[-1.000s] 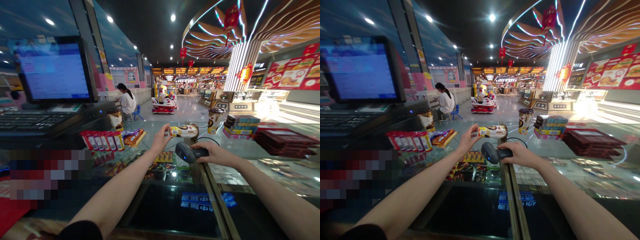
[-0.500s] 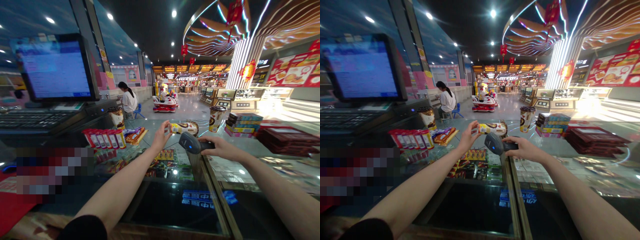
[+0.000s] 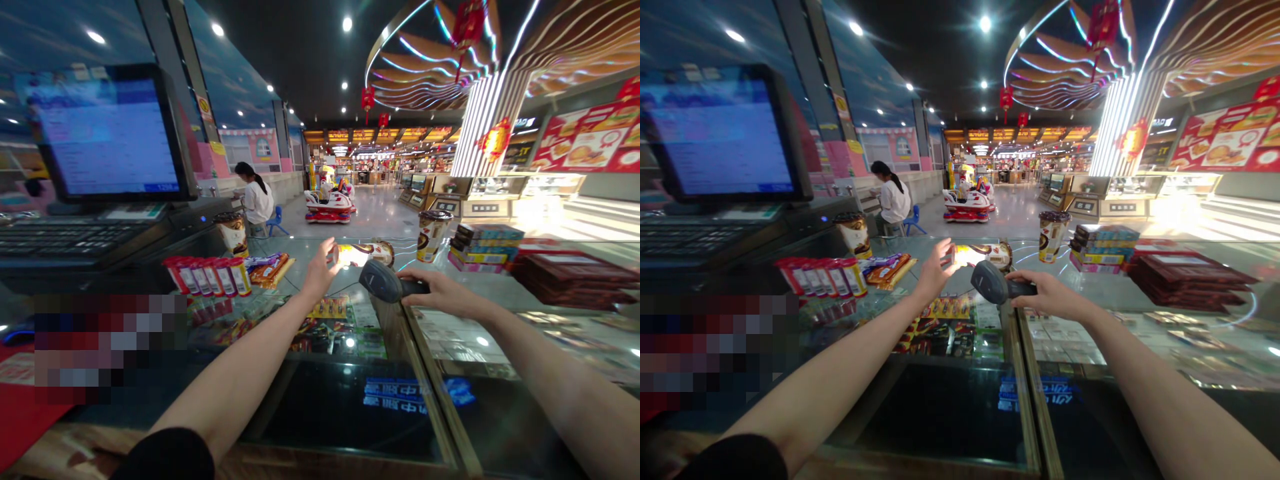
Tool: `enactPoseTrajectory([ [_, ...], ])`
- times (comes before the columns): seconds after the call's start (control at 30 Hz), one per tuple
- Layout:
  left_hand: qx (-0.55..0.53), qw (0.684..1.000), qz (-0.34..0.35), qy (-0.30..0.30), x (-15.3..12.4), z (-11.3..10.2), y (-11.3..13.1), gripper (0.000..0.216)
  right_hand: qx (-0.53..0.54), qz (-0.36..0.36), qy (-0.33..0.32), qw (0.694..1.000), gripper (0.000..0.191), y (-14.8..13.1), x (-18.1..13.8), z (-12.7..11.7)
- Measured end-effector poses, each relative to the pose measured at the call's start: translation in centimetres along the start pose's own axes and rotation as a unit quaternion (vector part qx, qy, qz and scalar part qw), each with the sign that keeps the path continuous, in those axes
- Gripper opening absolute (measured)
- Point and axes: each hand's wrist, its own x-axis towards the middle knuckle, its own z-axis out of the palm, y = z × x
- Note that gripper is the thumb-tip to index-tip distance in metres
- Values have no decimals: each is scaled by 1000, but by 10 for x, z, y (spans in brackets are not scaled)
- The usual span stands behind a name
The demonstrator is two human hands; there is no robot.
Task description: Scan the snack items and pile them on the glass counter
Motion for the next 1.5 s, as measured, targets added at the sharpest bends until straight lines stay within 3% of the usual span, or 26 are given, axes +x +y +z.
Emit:
enactPoseTrajectory([
  [0.3,1,1000,16,-12,-1,-2,0,65,6,13,-16,1000,53,0,0,3],
  [0.67,20,999,30,-11,1,-1,-11,64,-62,4,-59,996,60,0,2,11],
  [0.8,58,997,39,-24,0,-3,-12,58,-29,7,-59,998,59,-6,-1,5],
  [0.93,79,995,49,-37,-1,-4,-10,53,22,24,9,999,48,2,2,1],
  [1.03,90,994,40,-45,0,-4,-8,51,-23,51,133,990,47,22,16,6],
  [1.13,95,994,27,-50,0,-3,-7,51,-85,98,192,973,47,40,35,13],
  [1.3,105,992,16,-65,-1,-2,-3,49,-148,128,181,964,38,44,56,18],
  [1.5,89,993,8,-75,0,1,3,48,-146,144,191,960,32,45,56,19],
])
